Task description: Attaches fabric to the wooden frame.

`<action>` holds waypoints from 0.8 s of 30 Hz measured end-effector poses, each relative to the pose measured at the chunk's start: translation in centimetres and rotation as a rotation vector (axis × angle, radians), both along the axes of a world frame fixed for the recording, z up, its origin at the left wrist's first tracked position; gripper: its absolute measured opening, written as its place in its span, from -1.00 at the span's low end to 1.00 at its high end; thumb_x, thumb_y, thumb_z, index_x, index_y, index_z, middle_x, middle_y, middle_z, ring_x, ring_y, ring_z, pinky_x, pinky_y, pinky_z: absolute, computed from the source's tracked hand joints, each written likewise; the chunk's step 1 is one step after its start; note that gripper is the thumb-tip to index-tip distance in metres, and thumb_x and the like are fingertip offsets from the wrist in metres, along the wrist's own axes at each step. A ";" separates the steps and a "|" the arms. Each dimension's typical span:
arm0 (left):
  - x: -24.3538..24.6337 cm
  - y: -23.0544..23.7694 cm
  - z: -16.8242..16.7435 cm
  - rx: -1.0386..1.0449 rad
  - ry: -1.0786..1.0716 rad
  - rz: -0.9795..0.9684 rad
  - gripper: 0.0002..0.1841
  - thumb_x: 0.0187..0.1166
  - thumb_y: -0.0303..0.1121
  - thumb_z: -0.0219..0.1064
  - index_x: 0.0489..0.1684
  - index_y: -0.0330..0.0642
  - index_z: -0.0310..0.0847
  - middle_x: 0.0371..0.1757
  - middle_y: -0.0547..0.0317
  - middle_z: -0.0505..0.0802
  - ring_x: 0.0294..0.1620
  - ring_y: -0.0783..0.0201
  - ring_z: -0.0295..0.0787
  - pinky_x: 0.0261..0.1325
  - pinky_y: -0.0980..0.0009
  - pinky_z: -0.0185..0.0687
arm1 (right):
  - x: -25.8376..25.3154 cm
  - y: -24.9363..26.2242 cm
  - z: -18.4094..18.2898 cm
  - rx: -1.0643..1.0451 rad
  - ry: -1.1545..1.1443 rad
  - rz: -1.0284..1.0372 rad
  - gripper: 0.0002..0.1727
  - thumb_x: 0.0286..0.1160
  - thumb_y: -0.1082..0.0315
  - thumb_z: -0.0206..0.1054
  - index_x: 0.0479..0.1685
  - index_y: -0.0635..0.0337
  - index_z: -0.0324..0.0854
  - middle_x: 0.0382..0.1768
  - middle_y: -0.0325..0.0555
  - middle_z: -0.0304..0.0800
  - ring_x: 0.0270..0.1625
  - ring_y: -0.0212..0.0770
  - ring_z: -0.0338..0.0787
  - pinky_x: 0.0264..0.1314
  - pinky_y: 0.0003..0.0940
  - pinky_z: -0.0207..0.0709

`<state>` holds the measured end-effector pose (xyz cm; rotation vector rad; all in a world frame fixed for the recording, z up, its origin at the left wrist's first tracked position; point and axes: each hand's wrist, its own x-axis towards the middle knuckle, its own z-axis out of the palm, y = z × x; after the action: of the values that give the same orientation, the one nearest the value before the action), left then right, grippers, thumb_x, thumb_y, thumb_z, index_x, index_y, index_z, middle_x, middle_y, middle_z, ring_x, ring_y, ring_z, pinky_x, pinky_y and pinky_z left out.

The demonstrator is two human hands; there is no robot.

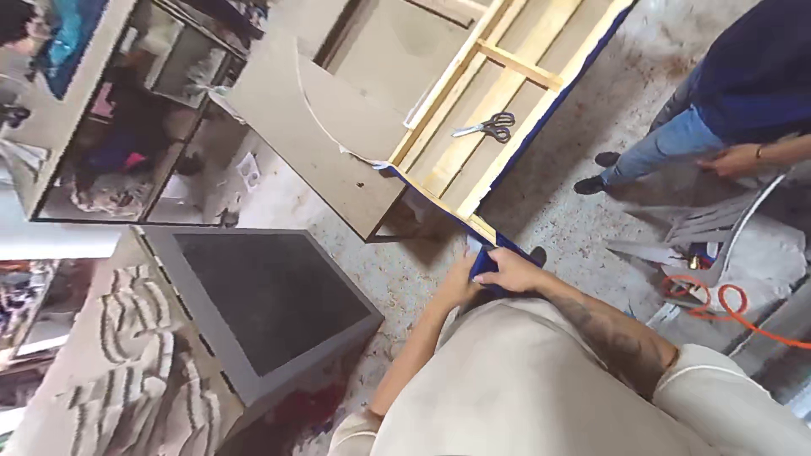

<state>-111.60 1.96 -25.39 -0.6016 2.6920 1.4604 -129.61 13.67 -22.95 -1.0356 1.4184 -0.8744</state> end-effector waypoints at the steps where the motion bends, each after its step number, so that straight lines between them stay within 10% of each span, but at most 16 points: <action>1: 1.0 0.6 -0.1 0.051 -0.051 0.038 -0.45 0.42 -0.30 0.53 0.39 -0.37 0.63 0.34 -0.14 0.81 0.47 0.03 0.70 0.65 -0.02 0.48 | 0.7 0.2 0.5 0.002 -0.006 -0.024 -0.59 0.41 0.05 0.56 -0.08 0.26 0.75 -0.21 -0.05 0.86 -0.09 -0.20 0.85 0.13 -0.08 0.70; 4: 4.0 2.5 -0.6 0.214 -0.113 0.294 -0.60 0.49 -0.16 0.54 0.12 -0.27 0.76 -0.05 0.02 0.93 0.02 0.22 0.90 0.27 0.10 0.80 | 1.2 1.8 0.5 -0.028 -0.074 -0.247 -0.70 0.38 0.13 0.60 -0.10 0.15 0.81 -0.21 -0.20 0.92 -0.11 -0.33 0.89 0.12 -0.20 0.79; 9: 7.7 5.2 -0.1 0.665 -0.077 0.407 -0.33 0.17 -0.31 0.77 0.32 -0.32 0.65 0.12 0.00 0.92 0.11 0.18 0.91 0.27 0.15 0.84 | 0.7 6.3 0.7 -0.119 0.093 -0.040 -0.71 0.25 0.23 0.66 -0.16 0.20 0.82 -0.08 -0.17 0.87 0.05 -0.32 0.80 0.23 -0.23 0.68; 12: 7.5 6.6 -1.0 0.560 -0.081 0.298 -0.57 0.25 -0.23 0.71 0.00 -0.29 0.77 -0.12 0.07 0.93 -0.10 0.28 0.90 0.10 0.22 0.85 | 0.5 8.5 2.9 -0.243 0.228 0.109 -0.83 0.26 0.35 0.62 -0.37 0.22 0.75 -0.17 -0.11 0.81 -0.02 -0.26 0.76 0.14 -0.24 0.64; 18: 3.4 9.8 -2.0 0.270 0.114 0.004 -0.68 0.51 -0.39 0.38 0.18 -0.31 0.73 0.04 -0.02 0.92 0.08 0.19 0.90 0.27 0.09 0.79 | -7.7 15.0 11.9 -0.329 0.316 -0.025 -0.81 0.47 0.18 0.46 -0.14 0.07 0.83 -0.09 -0.25 0.84 0.04 -0.38 0.77 0.17 -0.32 0.70; 24: -4.5 13.9 -0.2 0.353 0.189 0.018 -0.70 0.72 -0.31 0.32 0.21 -0.36 0.73 0.04 -0.08 0.92 0.08 0.19 0.90 0.33 0.16 0.76 | -21.0 19.6 5.9 0.069 0.492 -0.050 -0.68 0.15 0.37 0.63 -0.07 0.23 0.79 -0.20 0.05 0.86 -0.11 -0.03 0.85 0.03 0.20 0.68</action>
<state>-116.13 15.85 -25.57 -0.4873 2.4607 2.0267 -150.62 33.22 -17.03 -1.2187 1.8758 -0.6211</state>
